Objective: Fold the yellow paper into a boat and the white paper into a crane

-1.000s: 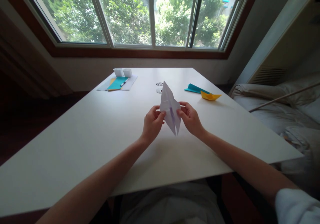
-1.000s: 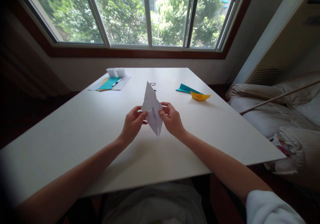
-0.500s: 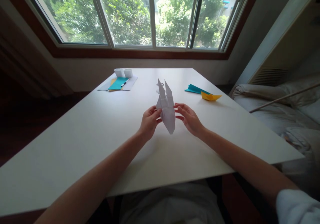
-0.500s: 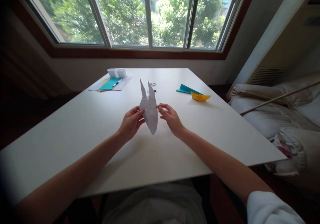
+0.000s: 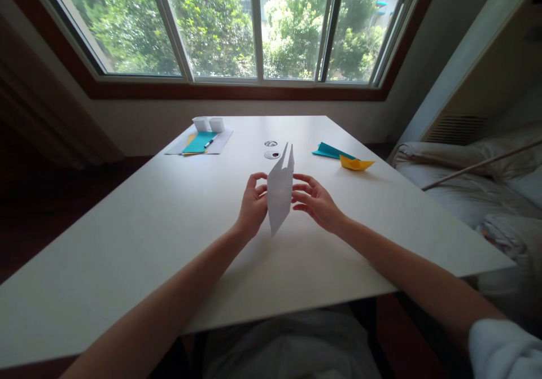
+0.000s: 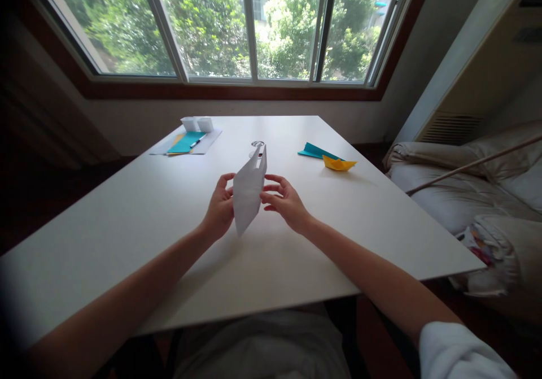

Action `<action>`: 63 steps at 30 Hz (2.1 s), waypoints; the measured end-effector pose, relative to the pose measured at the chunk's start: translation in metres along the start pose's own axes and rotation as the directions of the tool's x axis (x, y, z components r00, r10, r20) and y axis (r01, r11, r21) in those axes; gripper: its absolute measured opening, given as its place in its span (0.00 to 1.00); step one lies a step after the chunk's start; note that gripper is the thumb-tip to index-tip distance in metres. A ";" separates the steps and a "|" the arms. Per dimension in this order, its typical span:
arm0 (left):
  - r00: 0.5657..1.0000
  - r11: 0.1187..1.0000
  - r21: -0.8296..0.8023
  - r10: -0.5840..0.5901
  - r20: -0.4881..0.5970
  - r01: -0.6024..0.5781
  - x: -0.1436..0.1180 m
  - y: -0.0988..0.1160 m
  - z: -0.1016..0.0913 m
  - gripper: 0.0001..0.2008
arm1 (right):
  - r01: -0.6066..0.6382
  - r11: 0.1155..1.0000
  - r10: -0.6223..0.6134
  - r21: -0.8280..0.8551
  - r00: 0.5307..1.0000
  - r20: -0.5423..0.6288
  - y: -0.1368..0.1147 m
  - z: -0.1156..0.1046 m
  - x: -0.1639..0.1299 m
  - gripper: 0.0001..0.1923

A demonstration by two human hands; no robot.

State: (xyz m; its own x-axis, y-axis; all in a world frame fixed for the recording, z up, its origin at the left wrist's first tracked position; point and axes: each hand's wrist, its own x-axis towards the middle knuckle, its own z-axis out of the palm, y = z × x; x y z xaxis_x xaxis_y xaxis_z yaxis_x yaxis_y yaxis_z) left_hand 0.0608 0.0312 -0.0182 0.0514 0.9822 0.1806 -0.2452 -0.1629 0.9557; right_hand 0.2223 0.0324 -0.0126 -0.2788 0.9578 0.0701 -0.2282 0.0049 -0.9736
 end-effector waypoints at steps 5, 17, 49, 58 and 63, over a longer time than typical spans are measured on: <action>0.997 1.000 0.026 -0.016 0.079 0.014 0.000 -0.001 0.001 0.17 | 0.010 0.996 -0.012 0.086 1.000 0.019 0.002 0.002 0.000 0.23; 0.985 0.985 -0.048 -0.169 -0.021 0.168 0.006 0.002 -0.001 0.18 | 0.288 0.906 -0.311 -0.311 0.950 -0.026 0.005 -0.004 0.002 0.21; 0.915 0.569 0.733 0.353 0.194 -0.374 -0.008 0.007 -0.002 0.13 | 0.315 0.915 -0.351 -0.252 0.930 -0.111 0.001 0.002 -0.004 0.16; 0.921 0.676 0.640 0.363 0.142 -0.366 -0.007 0.011 0.001 0.12 | 0.442 0.800 -0.472 -0.405 0.881 0.029 -0.001 0.007 -0.015 0.13; 0.969 0.893 0.377 0.239 0.064 -0.245 -0.001 0.007 -0.001 0.10 | 0.419 0.820 -0.467 -0.390 0.884 -0.033 0.000 0.003 -0.009 0.12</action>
State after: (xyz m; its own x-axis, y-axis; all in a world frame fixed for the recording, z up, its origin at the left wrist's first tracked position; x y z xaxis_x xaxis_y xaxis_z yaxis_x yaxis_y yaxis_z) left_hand 0.0578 0.0296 -0.0122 0.0529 0.9070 0.4179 0.1335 -0.4211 0.8971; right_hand 0.2225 0.0228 -0.0124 -0.1094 0.8536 0.5093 0.0604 0.5172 -0.8538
